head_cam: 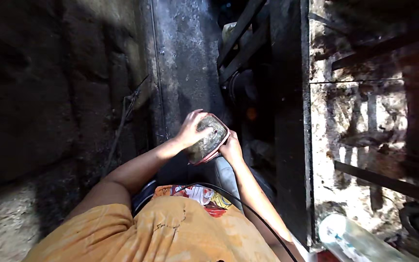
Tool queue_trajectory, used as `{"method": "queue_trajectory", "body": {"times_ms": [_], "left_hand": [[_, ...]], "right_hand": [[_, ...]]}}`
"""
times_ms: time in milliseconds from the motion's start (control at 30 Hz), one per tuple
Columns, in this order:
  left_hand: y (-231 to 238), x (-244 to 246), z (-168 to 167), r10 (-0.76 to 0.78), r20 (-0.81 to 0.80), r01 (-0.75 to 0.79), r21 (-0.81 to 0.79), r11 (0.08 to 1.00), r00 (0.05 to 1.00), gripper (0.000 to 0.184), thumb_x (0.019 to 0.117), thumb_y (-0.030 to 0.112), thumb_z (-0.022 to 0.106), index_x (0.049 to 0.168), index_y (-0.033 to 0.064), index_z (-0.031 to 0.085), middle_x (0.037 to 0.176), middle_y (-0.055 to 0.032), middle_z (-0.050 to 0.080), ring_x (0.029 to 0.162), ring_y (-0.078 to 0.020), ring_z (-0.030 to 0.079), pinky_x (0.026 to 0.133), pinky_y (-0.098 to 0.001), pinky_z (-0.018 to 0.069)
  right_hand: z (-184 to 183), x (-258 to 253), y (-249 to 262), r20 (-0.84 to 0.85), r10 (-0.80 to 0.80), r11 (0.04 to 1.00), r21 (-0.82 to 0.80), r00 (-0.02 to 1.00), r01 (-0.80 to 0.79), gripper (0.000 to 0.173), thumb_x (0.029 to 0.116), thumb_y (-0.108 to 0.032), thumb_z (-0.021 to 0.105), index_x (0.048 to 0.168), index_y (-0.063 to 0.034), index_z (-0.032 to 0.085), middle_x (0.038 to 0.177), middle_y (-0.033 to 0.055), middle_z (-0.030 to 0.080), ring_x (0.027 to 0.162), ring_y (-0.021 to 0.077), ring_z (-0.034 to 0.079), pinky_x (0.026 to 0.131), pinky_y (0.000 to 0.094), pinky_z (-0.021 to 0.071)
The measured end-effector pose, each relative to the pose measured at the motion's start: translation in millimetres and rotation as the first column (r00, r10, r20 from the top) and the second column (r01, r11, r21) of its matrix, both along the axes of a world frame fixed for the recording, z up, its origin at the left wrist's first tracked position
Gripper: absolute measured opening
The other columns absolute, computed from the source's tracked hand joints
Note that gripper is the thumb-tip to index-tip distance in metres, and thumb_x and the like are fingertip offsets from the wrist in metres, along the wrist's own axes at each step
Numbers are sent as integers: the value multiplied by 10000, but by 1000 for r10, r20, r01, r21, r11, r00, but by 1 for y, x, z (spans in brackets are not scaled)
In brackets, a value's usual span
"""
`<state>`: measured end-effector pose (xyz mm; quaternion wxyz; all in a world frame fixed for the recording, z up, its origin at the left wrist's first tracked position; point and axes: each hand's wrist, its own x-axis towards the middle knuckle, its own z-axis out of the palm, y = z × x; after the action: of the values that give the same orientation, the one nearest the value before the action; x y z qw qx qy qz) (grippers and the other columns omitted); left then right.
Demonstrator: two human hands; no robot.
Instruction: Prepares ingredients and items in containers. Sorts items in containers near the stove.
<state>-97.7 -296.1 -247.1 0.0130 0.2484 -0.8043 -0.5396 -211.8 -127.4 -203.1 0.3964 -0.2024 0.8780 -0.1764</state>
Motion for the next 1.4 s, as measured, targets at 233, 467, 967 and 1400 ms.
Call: {"method": "queue_trajectory", "body": {"times_ms": [233,467,967,1400], "left_hand": [[14,-14,52,-388,269,441,-174,880,882,678,900,268,745,1516,191,473,1619,-187,357,1302,-377,573,993,-562,529],[21,-7,60,-467,270,520,-176,836,842,864,808,596,774,1496,157,488,1598,-159,398,1436,-346,434,1145,-554,397],[-69,4,42,123,130,-76,-317,945,984,268,1000,28,519,1173,42,724,1275,-209,630,1139,-351,642,976,-540,531],[-35,27,16,-197,249,-49,727,685,948,697,927,400,688,1461,24,442,1324,-166,602,1159,-210,622,1015,-413,515]], "right_hand": [[-12,0,13,-35,-32,998,-60,999,30,572,813,-138,768,1361,-47,635,1496,165,519,1354,334,520,1126,490,442],[-10,1,19,-29,-101,991,-86,994,98,583,794,-131,790,1351,-44,638,1487,173,522,1367,331,506,1135,480,435],[-16,-19,55,134,-215,948,-208,967,239,663,806,-43,692,1457,-51,568,1519,203,470,1357,268,510,1086,390,479],[-3,-5,39,4,-125,854,-509,992,109,575,801,-57,721,1370,-24,645,1496,217,502,1369,280,513,1102,413,483]]}}
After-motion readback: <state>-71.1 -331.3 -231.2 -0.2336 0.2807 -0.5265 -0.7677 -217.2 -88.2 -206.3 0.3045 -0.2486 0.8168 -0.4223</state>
